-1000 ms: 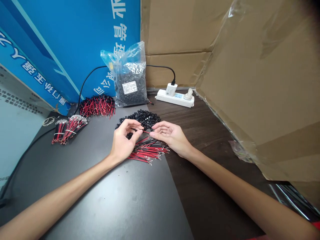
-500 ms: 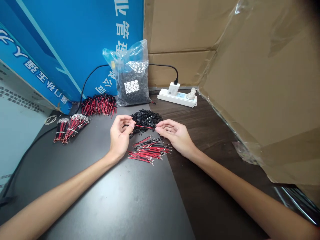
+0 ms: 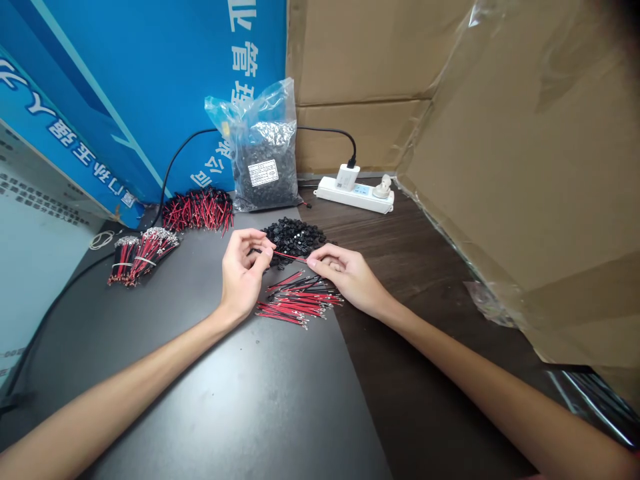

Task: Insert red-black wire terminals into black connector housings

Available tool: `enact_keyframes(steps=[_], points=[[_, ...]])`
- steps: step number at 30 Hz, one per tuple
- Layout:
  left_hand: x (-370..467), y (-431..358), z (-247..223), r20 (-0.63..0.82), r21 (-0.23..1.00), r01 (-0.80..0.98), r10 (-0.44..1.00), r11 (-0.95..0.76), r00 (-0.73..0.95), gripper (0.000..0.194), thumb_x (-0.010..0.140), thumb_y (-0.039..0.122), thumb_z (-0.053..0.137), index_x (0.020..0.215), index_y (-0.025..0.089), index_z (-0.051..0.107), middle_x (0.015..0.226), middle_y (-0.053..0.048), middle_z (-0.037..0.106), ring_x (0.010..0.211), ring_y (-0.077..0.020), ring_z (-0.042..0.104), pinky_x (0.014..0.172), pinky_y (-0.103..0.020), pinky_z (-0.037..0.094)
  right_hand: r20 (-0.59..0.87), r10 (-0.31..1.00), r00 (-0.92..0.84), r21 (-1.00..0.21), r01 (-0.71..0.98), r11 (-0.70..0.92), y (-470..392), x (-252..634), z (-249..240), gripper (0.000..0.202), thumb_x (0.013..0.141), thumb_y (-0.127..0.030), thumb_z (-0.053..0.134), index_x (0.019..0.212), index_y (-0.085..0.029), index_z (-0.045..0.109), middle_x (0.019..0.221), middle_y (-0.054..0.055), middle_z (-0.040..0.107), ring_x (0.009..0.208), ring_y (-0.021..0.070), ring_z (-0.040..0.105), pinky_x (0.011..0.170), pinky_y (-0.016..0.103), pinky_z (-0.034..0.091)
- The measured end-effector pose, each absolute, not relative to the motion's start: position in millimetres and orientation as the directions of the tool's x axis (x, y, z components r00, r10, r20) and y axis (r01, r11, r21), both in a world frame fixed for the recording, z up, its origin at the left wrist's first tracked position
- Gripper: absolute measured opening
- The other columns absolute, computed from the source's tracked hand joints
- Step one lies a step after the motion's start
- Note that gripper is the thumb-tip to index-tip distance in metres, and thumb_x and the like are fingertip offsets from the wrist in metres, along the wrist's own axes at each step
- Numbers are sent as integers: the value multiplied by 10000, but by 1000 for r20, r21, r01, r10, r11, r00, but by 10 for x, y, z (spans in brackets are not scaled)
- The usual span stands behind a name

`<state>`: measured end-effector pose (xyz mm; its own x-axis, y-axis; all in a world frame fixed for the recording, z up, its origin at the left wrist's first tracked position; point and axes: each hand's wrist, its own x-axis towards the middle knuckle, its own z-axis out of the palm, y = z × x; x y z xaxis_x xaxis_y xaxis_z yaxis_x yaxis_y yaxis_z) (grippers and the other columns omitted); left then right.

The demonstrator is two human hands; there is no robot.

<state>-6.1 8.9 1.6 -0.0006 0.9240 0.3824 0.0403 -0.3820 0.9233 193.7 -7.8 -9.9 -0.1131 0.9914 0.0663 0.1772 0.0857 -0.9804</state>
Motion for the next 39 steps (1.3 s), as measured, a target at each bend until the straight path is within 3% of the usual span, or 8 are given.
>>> enact_keyframes(steps=[9, 15, 21, 26, 32, 39], points=[[-54, 97, 11, 412, 911, 32, 907, -410, -92, 184, 811, 255, 711, 933, 197, 586, 902, -34, 654, 815, -147, 634, 624, -240, 513, 70, 992, -105, -988, 127, 83, -53, 1947, -114, 320, 802, -501, 693, 827, -185, 655, 781, 23, 657, 644, 130, 521, 616, 277, 417], [-55, 72, 36, 377, 926, -6, 926, -377, 23, 184, 804, 250, 720, 914, 191, 585, 874, -26, 645, 833, -155, 659, 667, -258, 529, 105, 988, -118, -982, 144, 121, -83, 1937, -63, 294, 866, -458, 638, 962, -185, 685, 857, 36, 674, 641, 120, 511, 594, 265, 400], [-21, -11, 55, 421, 905, -3, 891, -426, 169, 264, 845, 219, 703, 1050, 201, 537, 929, -38, 671, 866, -146, 660, 757, -280, 539, 205, 941, -270, -928, 252, 274, -107, 1942, -9, 191, 829, -353, 704, 753, -179, 719, 824, 24, 634, 620, 103, 454, 546, 263, 323], [-3, 13, 53, 410, 905, 52, 899, -422, 152, 442, 779, 243, 782, 1124, 219, 507, 1100, -64, 630, 940, -154, 638, 768, -278, 537, 187, 961, -202, -956, 188, 226, -64, 1964, -50, 242, 812, -422, 736, 763, -185, 730, 785, 27, 650, 617, 118, 455, 568, 280, 345], [-4, 44, 67, 295, 941, 84, 914, -329, 278, 479, 814, 281, 756, 1197, 204, 479, 881, -19, 670, 787, -141, 623, 712, -275, 482, 229, 957, -179, -947, 186, 261, -64, 1954, -74, 279, 816, -471, 746, 787, -193, 759, 796, 37, 667, 631, 128, 487, 559, 281, 355], [1, 10, 124, 215, 968, 58, 924, -245, 317, 422, 826, 267, 737, 1137, 208, 458, 837, -1, 682, 654, -112, 577, 655, -266, 454, 277, 927, -253, -911, 238, 337, -88, 1936, -70, 243, 838, -429, 737, 794, -194, 778, 796, 34, 664, 624, 117, 480, 541, 274, 342]])
